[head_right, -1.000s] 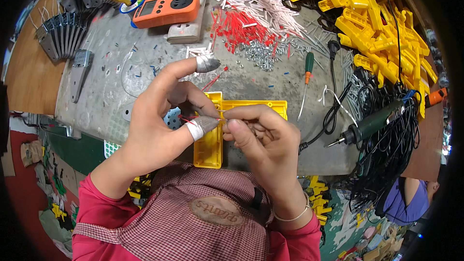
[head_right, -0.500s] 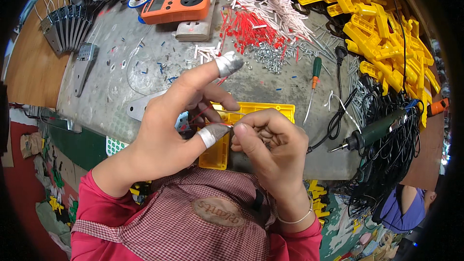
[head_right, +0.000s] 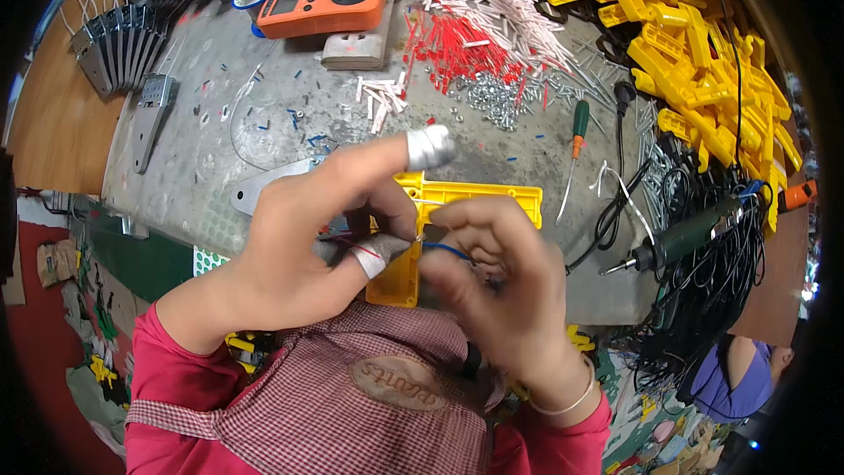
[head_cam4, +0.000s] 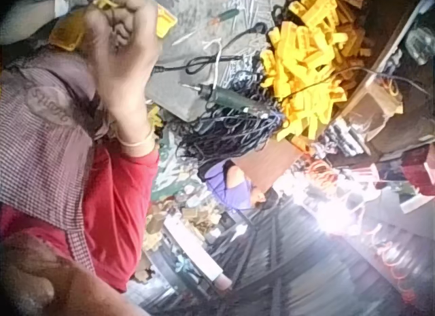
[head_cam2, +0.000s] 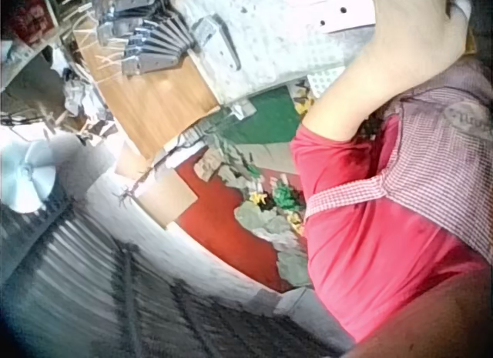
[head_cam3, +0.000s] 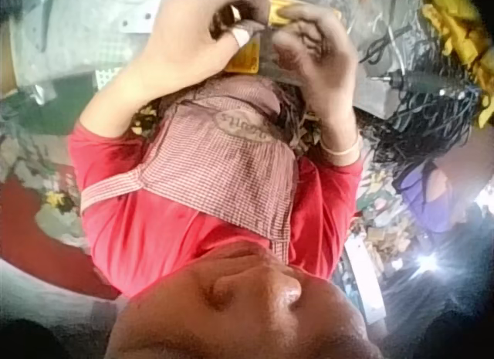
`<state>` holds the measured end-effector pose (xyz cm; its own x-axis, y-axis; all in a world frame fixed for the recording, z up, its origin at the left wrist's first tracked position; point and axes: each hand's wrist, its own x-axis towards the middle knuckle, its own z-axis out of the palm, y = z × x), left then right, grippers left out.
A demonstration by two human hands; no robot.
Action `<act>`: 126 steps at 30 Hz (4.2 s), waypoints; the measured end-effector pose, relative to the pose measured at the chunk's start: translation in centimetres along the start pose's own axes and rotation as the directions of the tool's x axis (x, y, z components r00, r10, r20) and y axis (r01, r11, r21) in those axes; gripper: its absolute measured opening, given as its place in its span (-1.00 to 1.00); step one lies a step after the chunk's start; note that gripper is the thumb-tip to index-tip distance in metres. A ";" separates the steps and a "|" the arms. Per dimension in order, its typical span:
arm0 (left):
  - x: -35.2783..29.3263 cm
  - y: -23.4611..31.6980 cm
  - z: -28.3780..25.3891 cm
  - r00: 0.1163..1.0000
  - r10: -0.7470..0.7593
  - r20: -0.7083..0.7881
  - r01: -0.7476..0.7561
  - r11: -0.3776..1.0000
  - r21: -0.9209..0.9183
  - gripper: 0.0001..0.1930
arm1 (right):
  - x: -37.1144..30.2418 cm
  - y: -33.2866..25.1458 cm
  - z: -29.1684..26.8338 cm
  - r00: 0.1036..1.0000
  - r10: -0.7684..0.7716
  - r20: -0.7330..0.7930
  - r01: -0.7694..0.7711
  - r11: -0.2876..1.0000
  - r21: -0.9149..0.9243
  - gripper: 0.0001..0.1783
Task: The person assembles heating tools by connecting wires using a soldering iron, fitting the plastic handles onto the metal plates, fastening screws with a power screwdriver, and applying stickers from a sheet.
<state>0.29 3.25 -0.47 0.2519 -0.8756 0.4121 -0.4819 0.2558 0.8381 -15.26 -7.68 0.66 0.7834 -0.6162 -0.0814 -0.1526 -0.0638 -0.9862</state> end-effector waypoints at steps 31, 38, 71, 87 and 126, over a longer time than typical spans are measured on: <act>0.1 0.8 -0.2 0.971 -0.214 0.102 0.225 0.969 -0.102 -0.17 | 0.0 1.2 -0.7 0.772 -0.597 0.220 0.589 0.539 -0.603 -0.77; 0.1 -0.1 -2.2 0.973 -0.205 0.105 0.218 0.966 -0.140 -0.30 | 0.2 1.2 -1.1 0.902 -0.407 0.148 0.432 0.858 -0.278 -0.82; 1.0 0.3 0.2 0.989 -0.148 0.024 0.143 0.980 0.139 -0.42 | 2.4 0.9 -1.1 0.836 -0.526 0.157 0.508 0.631 -0.586 -0.87; 0.4 -0.2 -0.7 0.999 -0.046 -0.016 0.048 0.994 0.096 -0.47 | -1.6 1.5 -0.4 0.988 0.018 0.151 0.042 0.920 -0.388 -0.73; 0.5 -1.3 -0.2 0.984 0.179 0.007 -0.178 0.974 0.137 -0.31 | 3.2 -0.3 -1.1 0.888 0.320 0.330 -0.407 0.881 0.240 -0.85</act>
<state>1.23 2.61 -1.29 0.1558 -0.8186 0.5528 -0.6298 0.3488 0.6940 -13.39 -10.45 0.80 0.8456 -0.3083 -0.4359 -0.3090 0.3833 -0.8704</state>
